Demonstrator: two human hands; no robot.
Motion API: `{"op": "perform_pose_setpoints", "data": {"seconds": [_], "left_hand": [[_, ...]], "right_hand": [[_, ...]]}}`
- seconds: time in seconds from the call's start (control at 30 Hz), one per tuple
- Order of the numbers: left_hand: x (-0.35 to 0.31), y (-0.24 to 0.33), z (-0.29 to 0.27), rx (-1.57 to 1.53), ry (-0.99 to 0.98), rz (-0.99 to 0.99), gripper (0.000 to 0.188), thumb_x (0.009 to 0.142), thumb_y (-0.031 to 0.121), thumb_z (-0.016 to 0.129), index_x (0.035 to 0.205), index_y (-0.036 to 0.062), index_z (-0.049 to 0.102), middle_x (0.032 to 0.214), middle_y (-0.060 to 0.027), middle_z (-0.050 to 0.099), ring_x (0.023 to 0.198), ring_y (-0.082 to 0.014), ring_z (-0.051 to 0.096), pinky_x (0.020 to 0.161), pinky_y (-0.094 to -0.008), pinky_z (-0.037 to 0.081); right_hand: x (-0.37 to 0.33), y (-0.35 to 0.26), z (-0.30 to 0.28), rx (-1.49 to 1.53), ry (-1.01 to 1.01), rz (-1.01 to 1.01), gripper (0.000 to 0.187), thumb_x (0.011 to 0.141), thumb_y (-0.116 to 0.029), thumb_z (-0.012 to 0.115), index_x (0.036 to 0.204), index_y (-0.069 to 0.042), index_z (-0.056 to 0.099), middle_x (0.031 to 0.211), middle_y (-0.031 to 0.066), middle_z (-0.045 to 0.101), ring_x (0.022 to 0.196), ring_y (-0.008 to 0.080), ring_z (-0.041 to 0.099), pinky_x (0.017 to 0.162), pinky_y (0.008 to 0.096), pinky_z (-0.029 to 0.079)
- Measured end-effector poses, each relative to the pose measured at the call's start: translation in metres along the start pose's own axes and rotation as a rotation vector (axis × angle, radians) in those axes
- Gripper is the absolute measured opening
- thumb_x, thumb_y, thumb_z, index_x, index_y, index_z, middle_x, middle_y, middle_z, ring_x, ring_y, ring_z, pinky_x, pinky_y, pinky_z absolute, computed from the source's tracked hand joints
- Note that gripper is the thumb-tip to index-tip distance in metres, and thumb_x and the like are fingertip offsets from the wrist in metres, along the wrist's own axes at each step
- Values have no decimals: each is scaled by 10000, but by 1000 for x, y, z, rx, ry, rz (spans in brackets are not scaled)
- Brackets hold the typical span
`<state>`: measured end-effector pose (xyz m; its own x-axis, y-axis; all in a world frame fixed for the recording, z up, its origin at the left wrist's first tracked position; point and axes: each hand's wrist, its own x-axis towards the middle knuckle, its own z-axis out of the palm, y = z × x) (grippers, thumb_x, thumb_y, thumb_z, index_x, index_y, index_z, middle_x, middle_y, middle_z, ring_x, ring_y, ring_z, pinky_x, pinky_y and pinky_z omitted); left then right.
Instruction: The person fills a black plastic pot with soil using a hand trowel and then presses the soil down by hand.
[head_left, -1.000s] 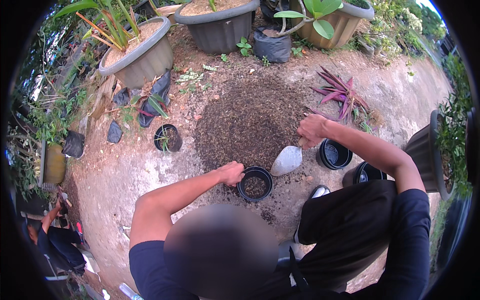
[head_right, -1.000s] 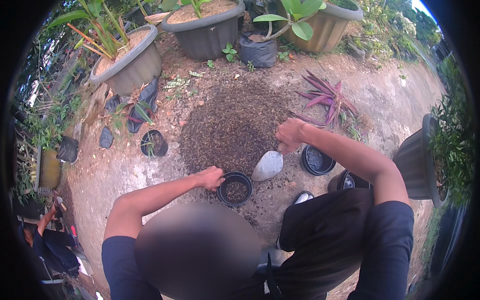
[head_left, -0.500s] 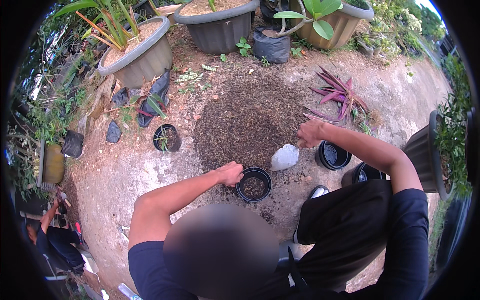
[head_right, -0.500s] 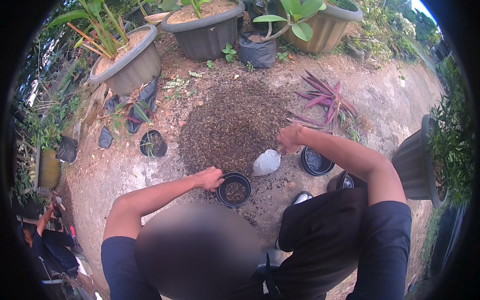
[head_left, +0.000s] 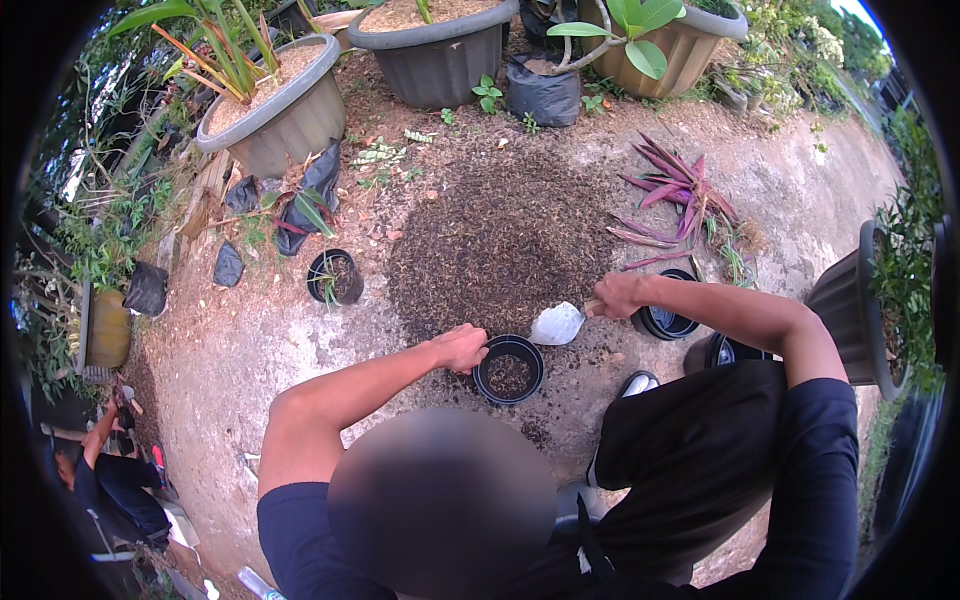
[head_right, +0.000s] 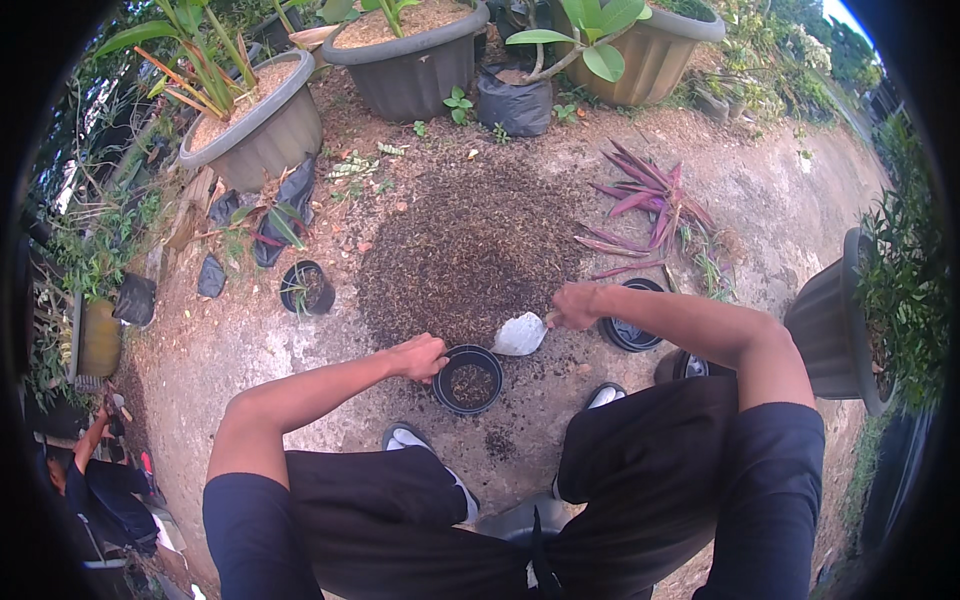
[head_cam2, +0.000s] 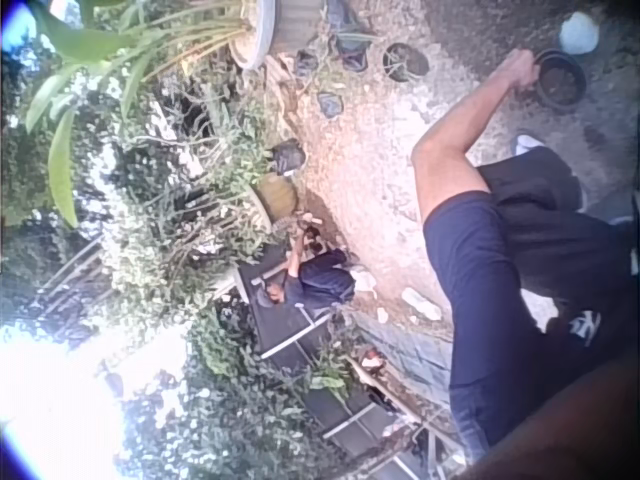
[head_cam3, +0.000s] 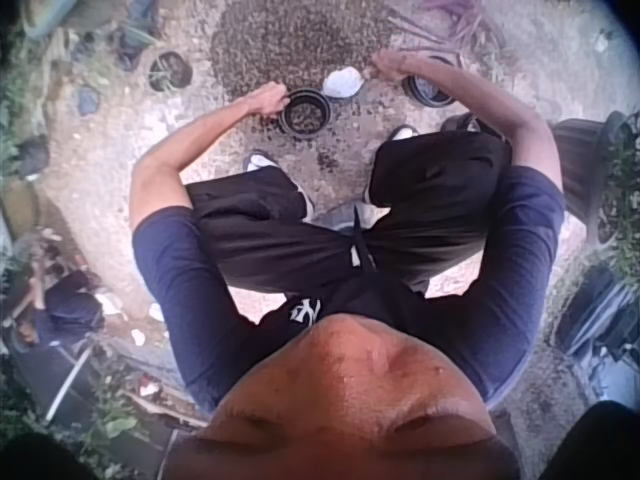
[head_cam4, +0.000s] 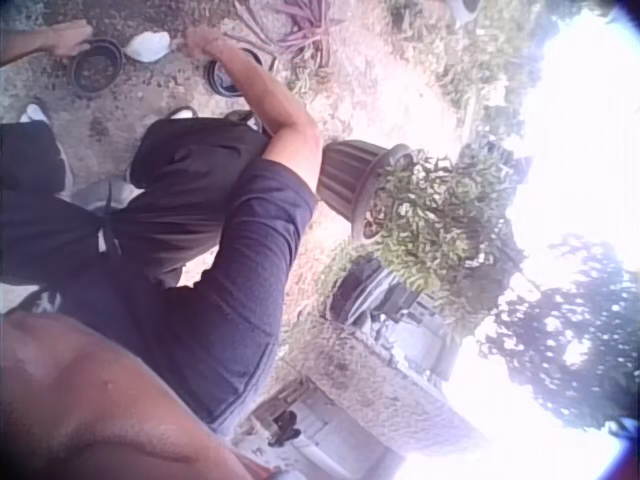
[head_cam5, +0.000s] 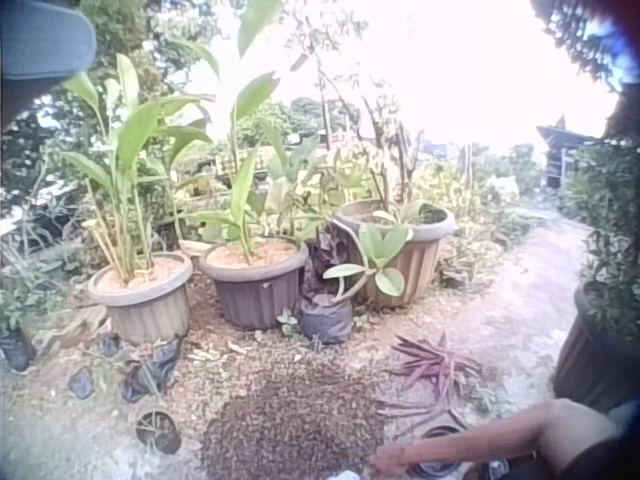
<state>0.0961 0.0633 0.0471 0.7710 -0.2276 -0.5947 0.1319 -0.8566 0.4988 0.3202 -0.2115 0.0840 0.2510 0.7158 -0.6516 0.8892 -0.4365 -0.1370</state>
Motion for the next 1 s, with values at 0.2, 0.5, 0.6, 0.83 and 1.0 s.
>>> {"op": "perform_pose_setpoints", "data": {"seconds": [0.2, 0.5, 0.6, 0.83, 1.0], "left_hand": [[3, 0, 0, -6, -21, -10, 404, 984, 218, 516, 711, -39, 666, 640, -140, 708, 743, -320, 738, 795, -428, 582], [3, 1, -1, 3, -18, -16, 370, 973, 207, 521, 740, -35, 677, 664, -145, 717, 786, -325, 741, 814, -428, 579], [3, 0, 0, 15, -21, -16, 375, 975, 213, 521, 740, -36, 676, 671, -148, 718, 800, -326, 741, 817, -428, 578], [4, 2, -2, 11, -41, -16, 393, 983, 218, 515, 721, -36, 661, 671, -150, 718, 777, -325, 738, 814, -424, 577], [5, -2, 1, 40, 2, 18, 385, 975, 210, 514, 716, -36, 657, 666, -149, 716, 760, -314, 738, 815, -416, 576]], "right_hand": [[-6, 19, -25, -171, 93, -24, 587, 940, -595, 589, 955, -24, 722, 893, 249, 722, 908, 447, 705, 810, 534, 572], [-21, 34, -38, -240, 128, -98, 527, 899, -582, 620, 992, -80, 752, 888, 209, 733, 881, 412, 717, 760, 509, 579], [-24, 39, -43, -233, 209, -116, 517, 880, -601, 626, 1000, -116, 759, 855, 187, 733, 846, 399, 719, 736, 498, 578], [-22, 36, -72, -297, 335, -181, 556, 839, -608, 633, 814, -61, 725, 673, 167, 683, 680, 380, 696, 619, 493, 555], [-22, -2, -105, -387, 310, -260, 576, 789, -606, 662, 692, -39, 686, 598, 159, 648, 603, 364, 679, 545, 463, 534]]}}
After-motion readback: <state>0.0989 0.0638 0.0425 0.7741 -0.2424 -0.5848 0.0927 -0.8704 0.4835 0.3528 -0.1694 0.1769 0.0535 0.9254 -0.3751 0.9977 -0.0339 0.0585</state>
